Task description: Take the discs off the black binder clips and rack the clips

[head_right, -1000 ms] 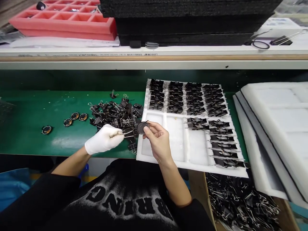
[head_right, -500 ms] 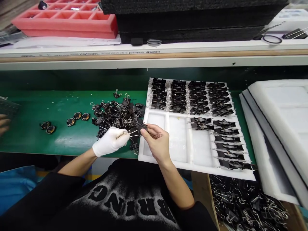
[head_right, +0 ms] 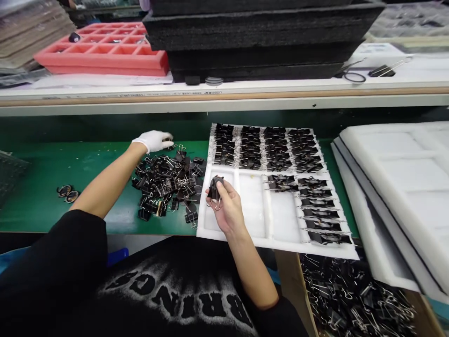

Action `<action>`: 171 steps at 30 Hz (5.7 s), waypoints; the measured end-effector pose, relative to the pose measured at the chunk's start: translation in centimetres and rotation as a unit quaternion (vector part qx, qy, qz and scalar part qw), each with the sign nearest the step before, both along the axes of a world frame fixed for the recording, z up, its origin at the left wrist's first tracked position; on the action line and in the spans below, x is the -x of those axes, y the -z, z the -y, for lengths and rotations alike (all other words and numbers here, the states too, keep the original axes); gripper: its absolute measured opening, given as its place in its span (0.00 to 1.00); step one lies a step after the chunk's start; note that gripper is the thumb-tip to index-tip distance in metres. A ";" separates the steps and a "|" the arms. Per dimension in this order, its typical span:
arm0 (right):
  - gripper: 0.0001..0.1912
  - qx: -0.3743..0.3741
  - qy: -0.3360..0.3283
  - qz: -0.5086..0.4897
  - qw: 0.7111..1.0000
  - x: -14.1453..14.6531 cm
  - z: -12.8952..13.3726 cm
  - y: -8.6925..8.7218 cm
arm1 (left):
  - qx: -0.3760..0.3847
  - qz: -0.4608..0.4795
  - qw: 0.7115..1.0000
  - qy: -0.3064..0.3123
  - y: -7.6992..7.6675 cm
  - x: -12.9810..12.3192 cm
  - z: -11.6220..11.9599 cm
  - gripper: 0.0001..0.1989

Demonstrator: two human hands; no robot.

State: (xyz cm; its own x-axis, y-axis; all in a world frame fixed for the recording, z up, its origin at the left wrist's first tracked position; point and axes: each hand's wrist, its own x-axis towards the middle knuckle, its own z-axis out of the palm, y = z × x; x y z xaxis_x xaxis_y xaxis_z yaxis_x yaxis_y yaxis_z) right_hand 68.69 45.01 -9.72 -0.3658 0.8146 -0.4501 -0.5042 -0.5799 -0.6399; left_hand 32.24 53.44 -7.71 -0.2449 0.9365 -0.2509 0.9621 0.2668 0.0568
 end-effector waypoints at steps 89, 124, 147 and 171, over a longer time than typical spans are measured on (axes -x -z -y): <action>0.12 -0.513 -0.189 0.235 0.804 -5.6 0.2 -0.1 | 0.059 0.291 0.918 0.263 -7.0 -17.0 13.7 0.21; 0.08 -0.538 0.101 0.622 0.560 -13.3 2.9 6.7 | -0.093 -0.035 0.940 0.325 2.9 -38.5 1.7 0.23; 0.09 -0.653 0.073 0.652 0.379 -15.8 1.6 8.5 | -0.424 -0.035 0.903 -0.058 -2.8 -7.7 17.9 0.24; 0.13 -0.595 -0.250 0.673 0.360 3.9 -1.0 4.1 | -0.156 -0.043 0.963 -0.213 8.9 6.6 28.0 0.30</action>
